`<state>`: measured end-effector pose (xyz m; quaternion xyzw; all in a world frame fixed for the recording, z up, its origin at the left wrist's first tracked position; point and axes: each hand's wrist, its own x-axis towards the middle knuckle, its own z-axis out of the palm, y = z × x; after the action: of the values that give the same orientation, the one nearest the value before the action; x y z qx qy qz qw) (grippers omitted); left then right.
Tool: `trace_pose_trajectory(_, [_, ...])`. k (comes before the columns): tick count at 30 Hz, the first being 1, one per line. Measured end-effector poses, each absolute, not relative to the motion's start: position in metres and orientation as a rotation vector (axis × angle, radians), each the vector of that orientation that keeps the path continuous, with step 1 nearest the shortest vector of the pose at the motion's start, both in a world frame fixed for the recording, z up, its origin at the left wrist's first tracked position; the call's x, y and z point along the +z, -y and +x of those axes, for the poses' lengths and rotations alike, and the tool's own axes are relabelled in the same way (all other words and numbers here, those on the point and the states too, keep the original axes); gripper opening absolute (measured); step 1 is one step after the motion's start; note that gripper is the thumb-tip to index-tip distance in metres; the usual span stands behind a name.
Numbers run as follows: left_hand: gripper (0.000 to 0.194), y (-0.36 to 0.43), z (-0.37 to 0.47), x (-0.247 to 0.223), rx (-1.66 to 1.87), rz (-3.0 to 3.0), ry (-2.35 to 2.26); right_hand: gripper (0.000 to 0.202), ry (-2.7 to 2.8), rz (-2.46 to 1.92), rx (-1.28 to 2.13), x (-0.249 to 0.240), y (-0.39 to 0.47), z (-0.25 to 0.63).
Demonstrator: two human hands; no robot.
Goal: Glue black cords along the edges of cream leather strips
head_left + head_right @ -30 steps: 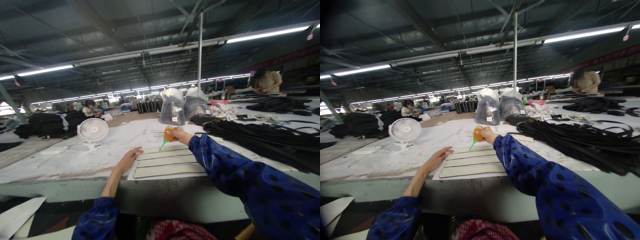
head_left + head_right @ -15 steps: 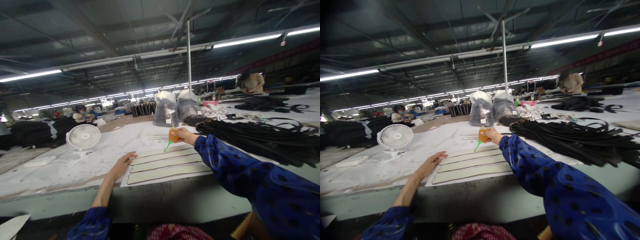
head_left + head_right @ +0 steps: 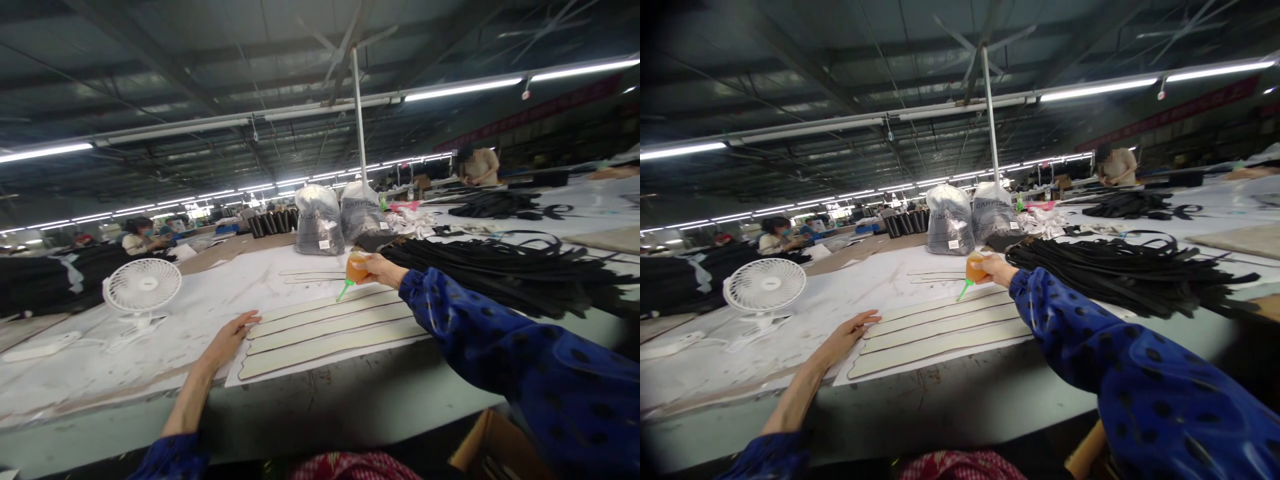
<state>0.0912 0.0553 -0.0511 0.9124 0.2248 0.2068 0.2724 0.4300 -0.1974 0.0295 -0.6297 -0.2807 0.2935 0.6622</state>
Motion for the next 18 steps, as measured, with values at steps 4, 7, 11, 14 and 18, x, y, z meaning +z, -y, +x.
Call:
trace_pose_trajectory(4, [0.056, -0.055, 0.091, -0.050, 0.547, 2.456, -0.620, 0.020, 0.629, -1.434, 0.641, 0.030, 0.211, 0.438])
trace_pose_trajectory(7, [0.057, -0.054, 0.091, -0.049, 0.550, 2.438, -0.629, 0.018, 0.605, -1.449, 0.633, 0.029, 0.220, 0.447])
trace_pose_trajectory(11, [0.059, -0.056, 0.092, -0.050, 0.564, 2.423, -0.614, 0.021, 0.569, -1.460, 0.616, 0.027, 0.232, 0.460])
trace_pose_trajectory(14, [0.061, -0.060, 0.092, -0.052, 0.567, 2.426, -0.597, 0.024, 0.539, -1.464, 0.596, 0.026, 0.242, 0.469])
trace_pose_trajectory(18, [0.062, -0.064, 0.091, -0.053, 0.557, 2.440, -0.592, 0.023, 0.503, -1.464, 0.562, 0.025, 0.255, 0.477])
